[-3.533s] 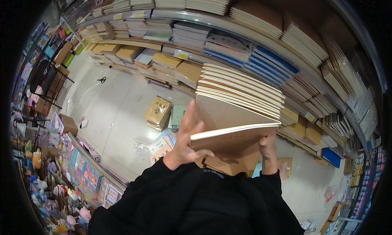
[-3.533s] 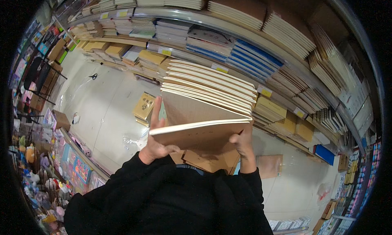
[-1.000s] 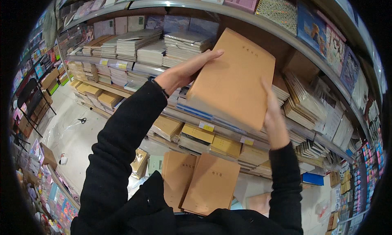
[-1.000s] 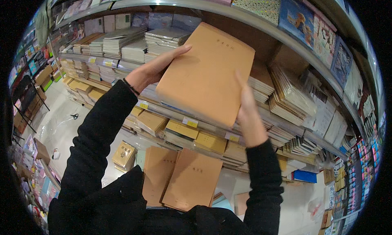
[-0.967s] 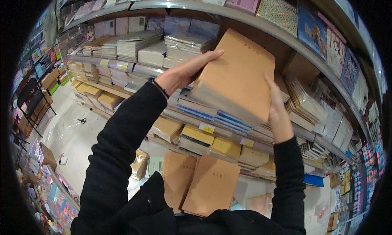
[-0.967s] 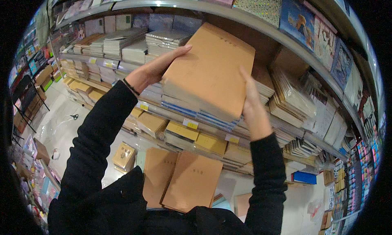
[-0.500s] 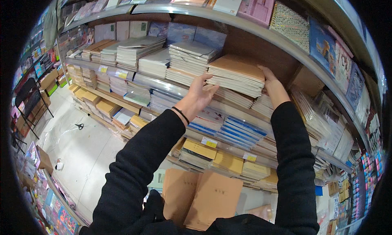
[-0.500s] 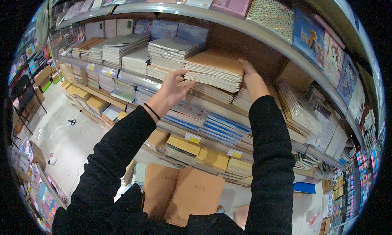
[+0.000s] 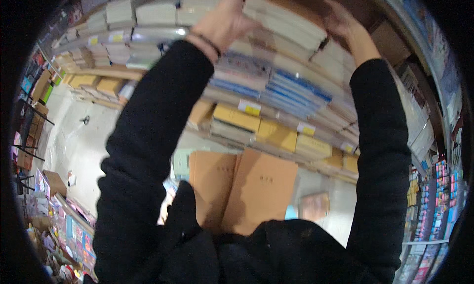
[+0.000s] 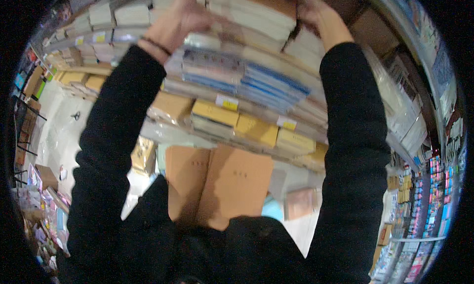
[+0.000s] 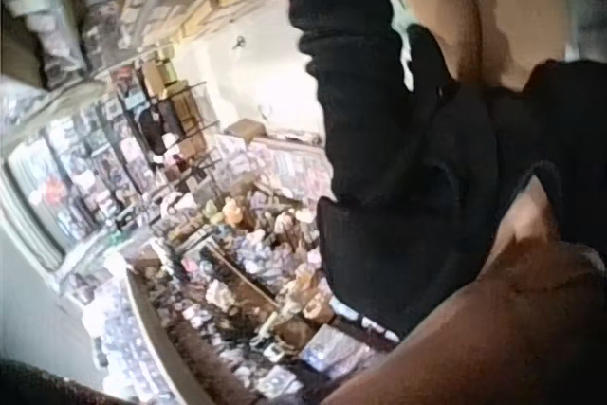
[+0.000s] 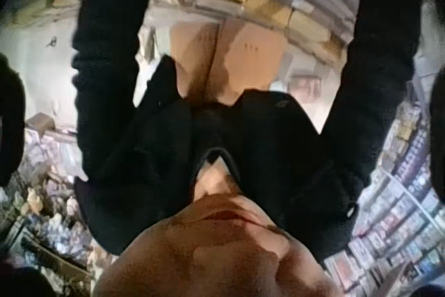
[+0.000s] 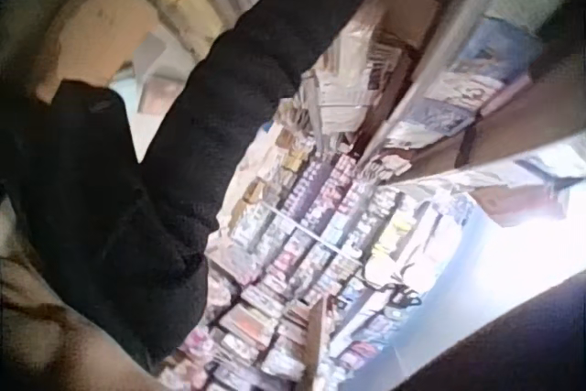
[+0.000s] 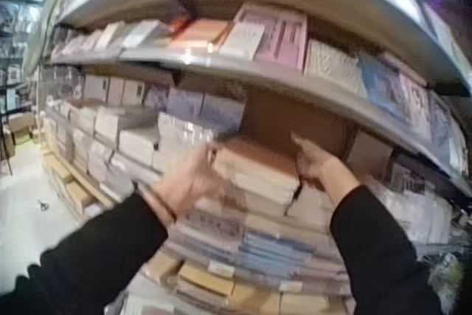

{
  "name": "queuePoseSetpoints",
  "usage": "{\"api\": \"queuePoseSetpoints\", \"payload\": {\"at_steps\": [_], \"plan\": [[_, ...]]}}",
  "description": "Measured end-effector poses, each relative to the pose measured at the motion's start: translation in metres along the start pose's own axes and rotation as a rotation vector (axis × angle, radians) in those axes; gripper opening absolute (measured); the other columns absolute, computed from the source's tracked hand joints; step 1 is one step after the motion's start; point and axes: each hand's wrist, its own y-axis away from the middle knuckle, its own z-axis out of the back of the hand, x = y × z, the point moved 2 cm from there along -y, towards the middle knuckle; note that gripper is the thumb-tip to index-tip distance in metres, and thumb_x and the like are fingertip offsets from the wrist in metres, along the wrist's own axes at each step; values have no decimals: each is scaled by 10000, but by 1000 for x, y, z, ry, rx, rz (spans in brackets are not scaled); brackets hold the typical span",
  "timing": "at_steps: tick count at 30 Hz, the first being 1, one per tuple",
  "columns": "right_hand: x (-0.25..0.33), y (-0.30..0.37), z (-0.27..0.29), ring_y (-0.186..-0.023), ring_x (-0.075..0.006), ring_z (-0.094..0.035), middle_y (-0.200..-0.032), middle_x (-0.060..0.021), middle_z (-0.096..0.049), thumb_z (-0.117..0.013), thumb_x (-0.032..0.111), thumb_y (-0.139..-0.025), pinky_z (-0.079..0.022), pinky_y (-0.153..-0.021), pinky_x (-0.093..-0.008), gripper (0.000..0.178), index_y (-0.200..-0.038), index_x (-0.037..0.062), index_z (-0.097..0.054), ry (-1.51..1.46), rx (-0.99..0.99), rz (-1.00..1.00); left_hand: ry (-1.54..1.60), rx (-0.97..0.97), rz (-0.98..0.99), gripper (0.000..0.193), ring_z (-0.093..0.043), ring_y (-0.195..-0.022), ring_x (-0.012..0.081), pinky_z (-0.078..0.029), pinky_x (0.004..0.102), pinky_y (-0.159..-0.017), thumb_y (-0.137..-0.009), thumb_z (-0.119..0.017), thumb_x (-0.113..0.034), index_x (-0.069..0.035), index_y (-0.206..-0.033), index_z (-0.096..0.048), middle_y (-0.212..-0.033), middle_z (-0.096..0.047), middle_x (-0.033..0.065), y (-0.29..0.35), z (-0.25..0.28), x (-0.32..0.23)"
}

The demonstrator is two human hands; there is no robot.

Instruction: The person sits on the floor and organizes notebooks on a shelf. They pick up stacks of notebooks, align them, and place them back on the shelf in an orderly manner.

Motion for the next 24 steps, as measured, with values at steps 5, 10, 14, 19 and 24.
{"api": "queuePoseSetpoints", "payload": {"at_steps": [5,10,14,19,24], "plan": [[-11,43,-14,-1437,-286,82,-1560,-128,63,-562,605,-845,-45,-1163,-453,997,-1500,102,-4,417,-60,169,195,-103,402,935,-58,-1422,381,-150,502,-1144,-851,-598,-501,-84,-1490,-59,-1565,2,129,9,-8,-1],[-79,150,25,-1137,-198,-541,-1251,-114,-563,-574,358,-926,-428,-964,-290,493,-1246,-16,-546,442,-84,700,-432,176,-178,612,-412,-1288,324,-339,431,-1059,-932,-553,-287,-4,-1419,-313,-1414,-416,182,114,48,27],[-220,261,64,-1023,-203,-606,-1152,-112,-638,-615,339,-882,-456,-913,-325,483,-1220,-5,-584,599,-251,244,-712,-20,-386,531,-442,-1284,258,-339,371,-1099,-927,-461,-159,67,-1388,-326,-1379,-443,212,225,112,88],[-349,361,51,-1053,-168,-557,-1159,-131,-606,-574,264,-925,-433,-902,-290,445,-1265,-18,-522,228,-249,-385,-778,-478,186,520,-431,-1288,233,-320,342,-1080,-893,-500,-88,29,-1384,-377,-1386,-457,163,295,125,210],[-382,383,25,-1068,-150,-530,-1194,-100,-573,-585,255,-935,-422,-902,-279,459,-1264,-47,-480,-16,-237,-321,-751,-278,216,555,-440,-1263,243,-350,328,-1039,-874,-533,-91,50,-1377,-346,-1375,-447,176,304,128,269]]}}
